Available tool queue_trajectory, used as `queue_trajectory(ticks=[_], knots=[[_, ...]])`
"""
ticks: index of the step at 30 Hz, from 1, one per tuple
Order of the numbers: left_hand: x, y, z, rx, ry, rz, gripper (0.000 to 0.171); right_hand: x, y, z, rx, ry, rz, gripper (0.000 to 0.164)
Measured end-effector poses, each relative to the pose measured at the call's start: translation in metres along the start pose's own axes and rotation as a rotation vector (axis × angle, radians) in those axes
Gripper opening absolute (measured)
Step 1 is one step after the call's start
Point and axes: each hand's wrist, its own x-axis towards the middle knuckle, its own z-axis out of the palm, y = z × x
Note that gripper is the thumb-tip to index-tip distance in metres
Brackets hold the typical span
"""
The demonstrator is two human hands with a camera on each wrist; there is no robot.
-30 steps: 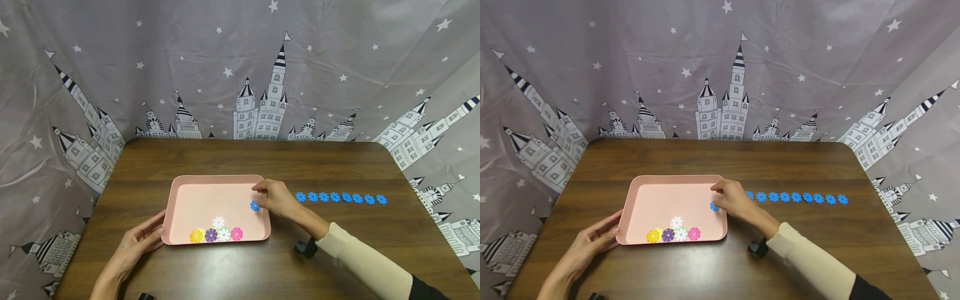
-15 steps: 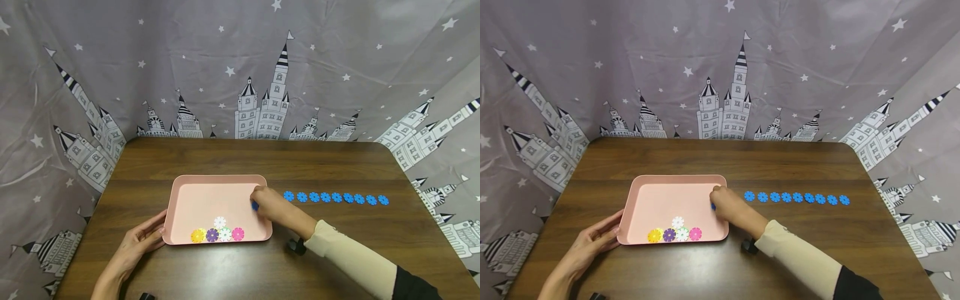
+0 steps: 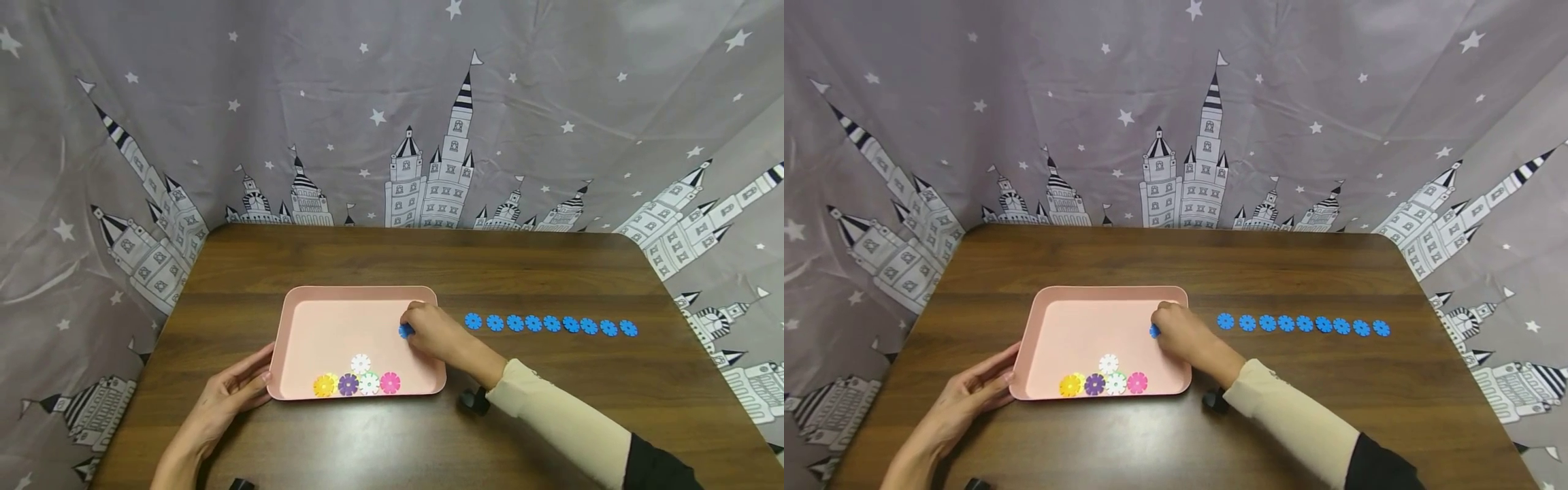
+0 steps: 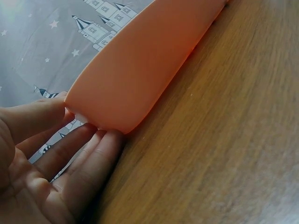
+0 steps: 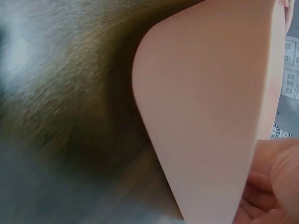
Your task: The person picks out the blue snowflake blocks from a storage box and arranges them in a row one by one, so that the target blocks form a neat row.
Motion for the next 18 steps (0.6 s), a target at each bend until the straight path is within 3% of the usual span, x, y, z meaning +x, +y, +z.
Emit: queue_trajectory(ticks=[7, 18], knots=[[0.0, 0.001, 0.0, 0.012, 0.011, -0.01, 0.051, 0.003, 0.001, 0.009, 0.142, 0.119, 0.049, 0.025], [0.0, 0.0, 0.0, 0.0, -0.001, 0.002, 0.051, 0.005, 0.004, 0.018, 0.15, 0.207, 0.01, 0.018]])
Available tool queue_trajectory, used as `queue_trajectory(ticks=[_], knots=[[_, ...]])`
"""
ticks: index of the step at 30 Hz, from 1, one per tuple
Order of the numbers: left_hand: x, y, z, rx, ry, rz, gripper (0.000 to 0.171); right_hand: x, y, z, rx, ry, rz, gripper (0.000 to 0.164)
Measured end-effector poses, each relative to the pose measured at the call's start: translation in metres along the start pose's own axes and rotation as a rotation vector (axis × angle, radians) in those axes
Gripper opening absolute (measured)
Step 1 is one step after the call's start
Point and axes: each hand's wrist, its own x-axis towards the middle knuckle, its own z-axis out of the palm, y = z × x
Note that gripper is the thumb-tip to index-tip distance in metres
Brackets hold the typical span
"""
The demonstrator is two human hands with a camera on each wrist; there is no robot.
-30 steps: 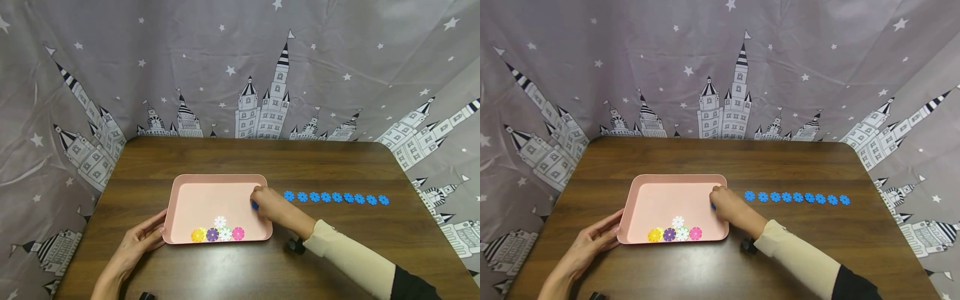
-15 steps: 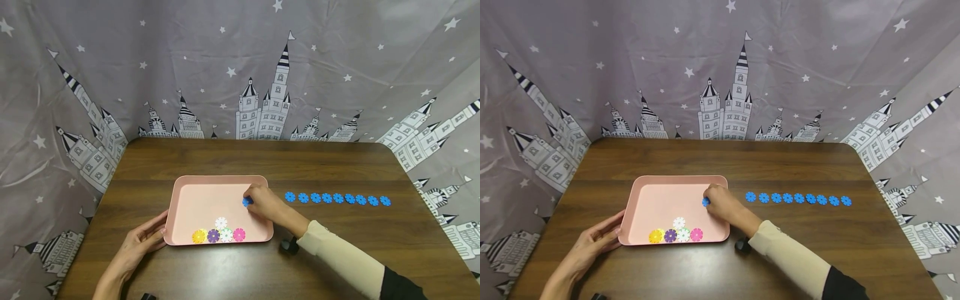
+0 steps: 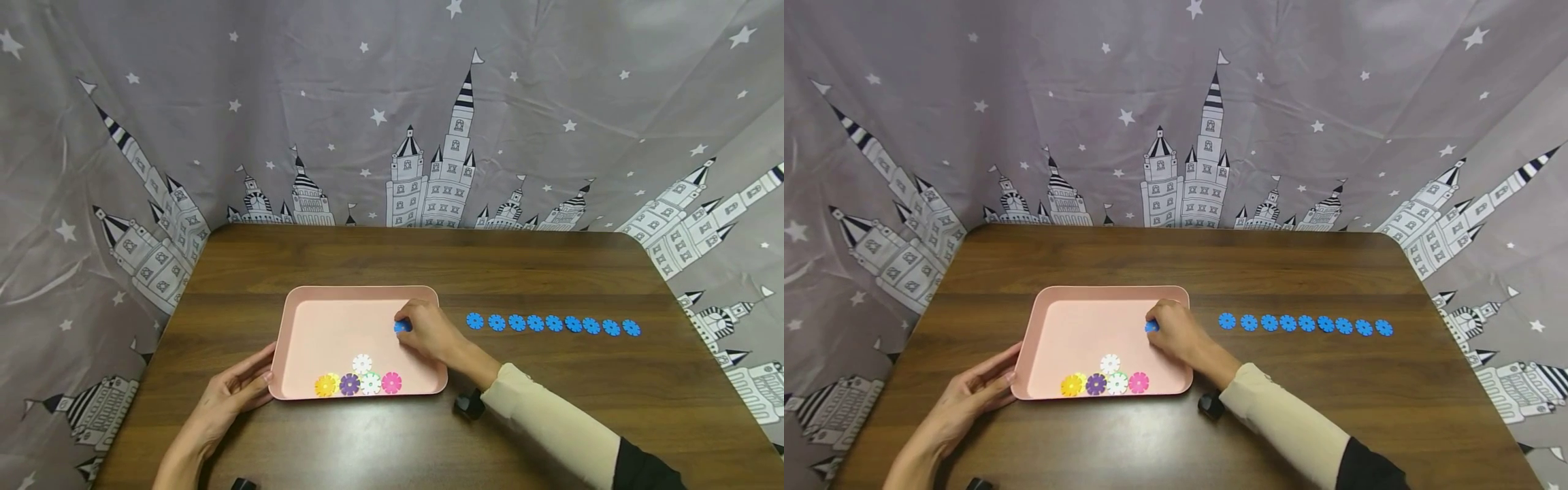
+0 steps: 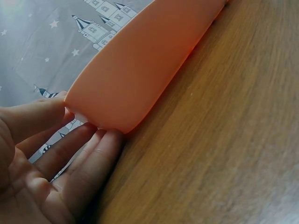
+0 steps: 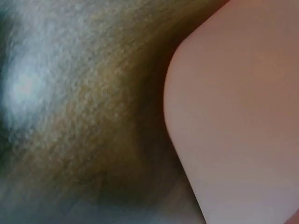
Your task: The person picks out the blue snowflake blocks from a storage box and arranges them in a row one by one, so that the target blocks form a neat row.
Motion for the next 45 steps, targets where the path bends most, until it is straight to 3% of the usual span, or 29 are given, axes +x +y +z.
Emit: queue_trajectory(ticks=[10, 15, 20, 29, 36, 45], knots=[[0.0, -0.001, 0.001, 0.03, 0.019, -0.031, 0.053, 0.0, -0.001, -0.011, 0.003, 0.019, -0.025, 0.019], [0.0, 0.0, 0.001, 0.029, 0.021, -0.027, 0.053, -0.004, 0.004, -0.028, -0.014, 0.063, -0.023, 0.022], [0.003, 0.0, 0.004, 0.033, 0.013, -0.025, 0.052, -0.018, 0.024, -0.054, -0.006, 0.149, 0.027, 0.025], [0.001, -0.001, 0.003, 0.032, 0.012, -0.029, 0.051, -0.058, 0.09, -0.1, -0.054, 0.229, 0.218, 0.026], [0.0, -0.001, 0.003, 0.027, 0.029, -0.034, 0.051, -0.105, 0.157, -0.134, -0.123, 0.266, 0.422, 0.026], [0.002, -0.002, 0.005, 0.018, 0.004, -0.042, 0.051, -0.172, 0.225, -0.185, -0.24, 0.291, 0.599, 0.029]])
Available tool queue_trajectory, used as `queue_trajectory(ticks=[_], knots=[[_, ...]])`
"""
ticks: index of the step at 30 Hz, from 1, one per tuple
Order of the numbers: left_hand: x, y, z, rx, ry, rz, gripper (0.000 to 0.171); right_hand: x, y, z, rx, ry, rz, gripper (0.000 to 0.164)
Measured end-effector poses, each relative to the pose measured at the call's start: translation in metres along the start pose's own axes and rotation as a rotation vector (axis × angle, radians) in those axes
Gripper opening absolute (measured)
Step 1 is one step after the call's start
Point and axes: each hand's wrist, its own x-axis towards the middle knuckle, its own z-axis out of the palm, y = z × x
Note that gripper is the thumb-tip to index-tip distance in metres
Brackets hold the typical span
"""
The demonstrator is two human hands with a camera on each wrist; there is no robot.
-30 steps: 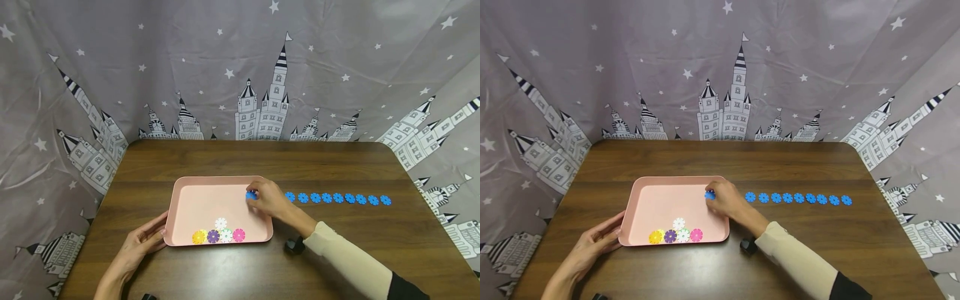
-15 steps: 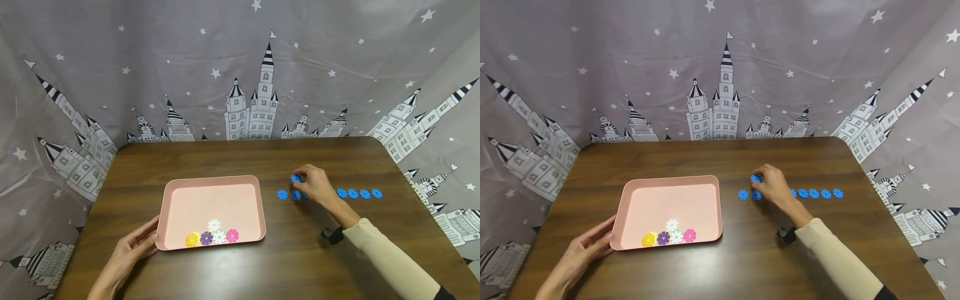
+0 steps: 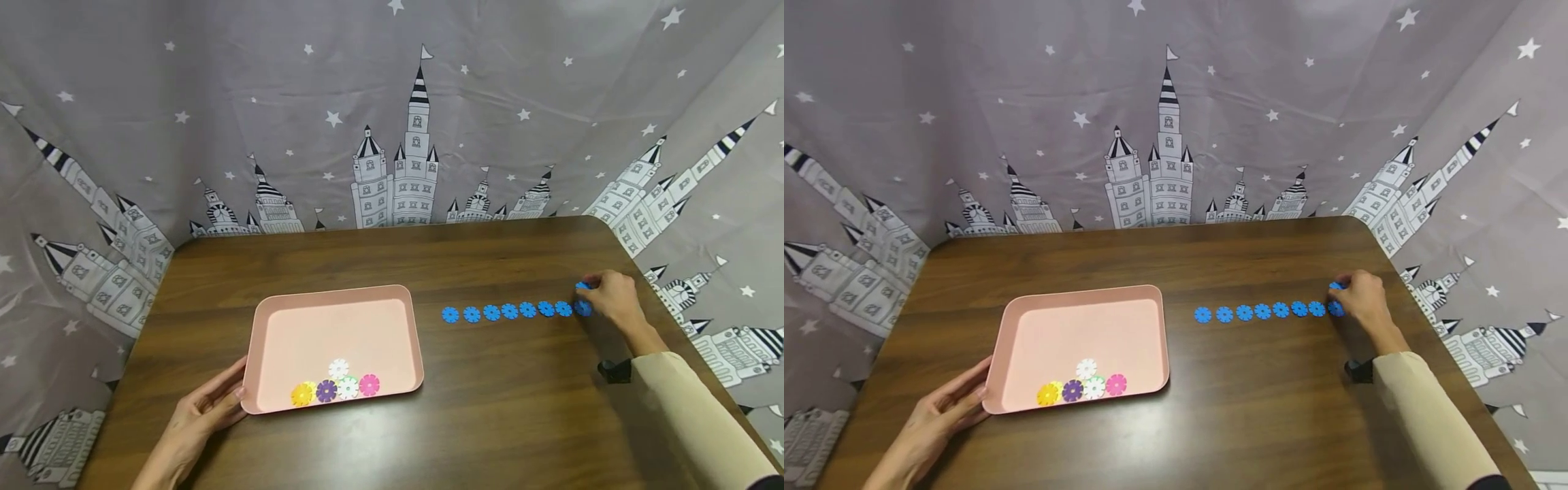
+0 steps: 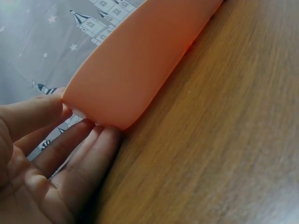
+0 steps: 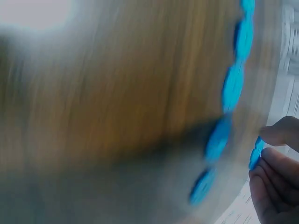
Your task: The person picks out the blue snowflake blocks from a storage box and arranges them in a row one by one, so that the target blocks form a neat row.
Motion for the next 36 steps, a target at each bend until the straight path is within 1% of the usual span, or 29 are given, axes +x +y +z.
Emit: queue_trajectory(ticks=[3, 6, 12, 16, 21, 25, 30, 36], knots=[[0.0, 0.0, -0.002, -0.001, -0.004, -0.006, 0.051, -0.004, 0.024, -0.007, -0.017, -0.011, 0.052, 0.03], [0.0, 0.0, -0.002, -0.003, -0.004, -0.009, 0.052, -0.009, 0.042, -0.01, -0.024, -0.015, 0.076, 0.03], [-0.001, 0.0, 0.0, -0.008, 0.007, -0.008, 0.051, -0.016, 0.061, -0.012, -0.038, -0.034, 0.143, 0.032], [-0.002, -0.001, 0.0, 0.0, 0.015, -0.008, 0.051, -0.016, 0.065, -0.012, -0.046, -0.036, 0.177, 0.033], [-0.002, -0.002, 0.002, 0.0, 0.028, 0.003, 0.05, -0.016, 0.064, -0.011, -0.022, -0.044, 0.213, 0.034], [-0.002, -0.003, 0.003, -0.004, 0.03, 0.012, 0.05, -0.016, 0.063, -0.01, -0.017, -0.039, 0.208, 0.035], [-0.001, -0.001, 0.004, 0.001, 0.031, 0.005, 0.05, -0.018, 0.065, -0.009, -0.018, -0.038, 0.202, 0.036], [0.001, 0.0, 0.004, -0.003, 0.014, 0.016, 0.05, -0.021, 0.066, -0.006, -0.027, -0.044, 0.191, 0.034]])
